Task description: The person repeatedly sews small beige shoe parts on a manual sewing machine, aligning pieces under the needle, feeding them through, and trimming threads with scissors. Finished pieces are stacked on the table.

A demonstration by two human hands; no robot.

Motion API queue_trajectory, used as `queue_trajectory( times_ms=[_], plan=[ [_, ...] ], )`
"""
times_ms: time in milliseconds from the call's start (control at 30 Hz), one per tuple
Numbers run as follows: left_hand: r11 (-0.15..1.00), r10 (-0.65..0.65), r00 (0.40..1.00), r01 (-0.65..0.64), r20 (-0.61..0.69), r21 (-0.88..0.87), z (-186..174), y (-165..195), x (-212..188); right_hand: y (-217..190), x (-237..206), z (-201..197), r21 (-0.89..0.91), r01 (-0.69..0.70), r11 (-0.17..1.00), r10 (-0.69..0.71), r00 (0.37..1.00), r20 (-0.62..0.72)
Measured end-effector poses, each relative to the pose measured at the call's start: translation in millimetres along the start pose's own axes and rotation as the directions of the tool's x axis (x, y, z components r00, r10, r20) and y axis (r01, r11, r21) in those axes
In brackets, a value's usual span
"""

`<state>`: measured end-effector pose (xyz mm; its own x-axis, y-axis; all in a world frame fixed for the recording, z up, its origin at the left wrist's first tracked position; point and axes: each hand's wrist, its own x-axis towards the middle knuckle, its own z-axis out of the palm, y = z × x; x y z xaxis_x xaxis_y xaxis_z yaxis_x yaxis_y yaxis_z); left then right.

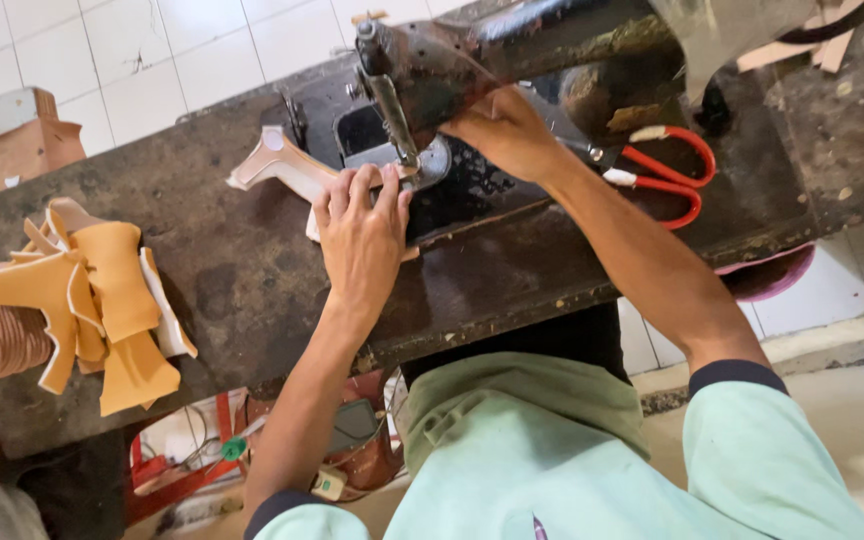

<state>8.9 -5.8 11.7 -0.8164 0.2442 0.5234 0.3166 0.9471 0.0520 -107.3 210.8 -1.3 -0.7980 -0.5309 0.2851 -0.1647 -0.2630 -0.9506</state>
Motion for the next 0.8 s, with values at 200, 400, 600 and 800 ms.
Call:
queue_trajectory(
  times_ms=[200,400,600,800],
  plan=[
    [0.998,-0.007,0.999,0.009,0.037,-0.061,-3.9,7.1,0.6,0.3,-0.1,-0.4,-0.039,-0.018,0.999,0.017,1.000,-0.014],
    [0.967,-0.052,0.986,0.090,0.160,-0.238,-15.5,16.0,4.0,4.6,1.0,-0.8,0.022,-0.004,1.000,0.004,1.000,-0.015],
    [0.950,0.021,0.980,0.043,0.199,-0.310,-12.6,5.5,3.8,23.6,2.7,-8.0,0.001,0.028,1.000,-0.028,0.999,-0.015],
    [0.970,0.109,0.941,-0.031,0.321,-0.239,-5.0,1.3,11.3,28.4,0.9,-13.5,-0.262,-0.177,0.949,0.144,0.980,-0.140]
  ],
)
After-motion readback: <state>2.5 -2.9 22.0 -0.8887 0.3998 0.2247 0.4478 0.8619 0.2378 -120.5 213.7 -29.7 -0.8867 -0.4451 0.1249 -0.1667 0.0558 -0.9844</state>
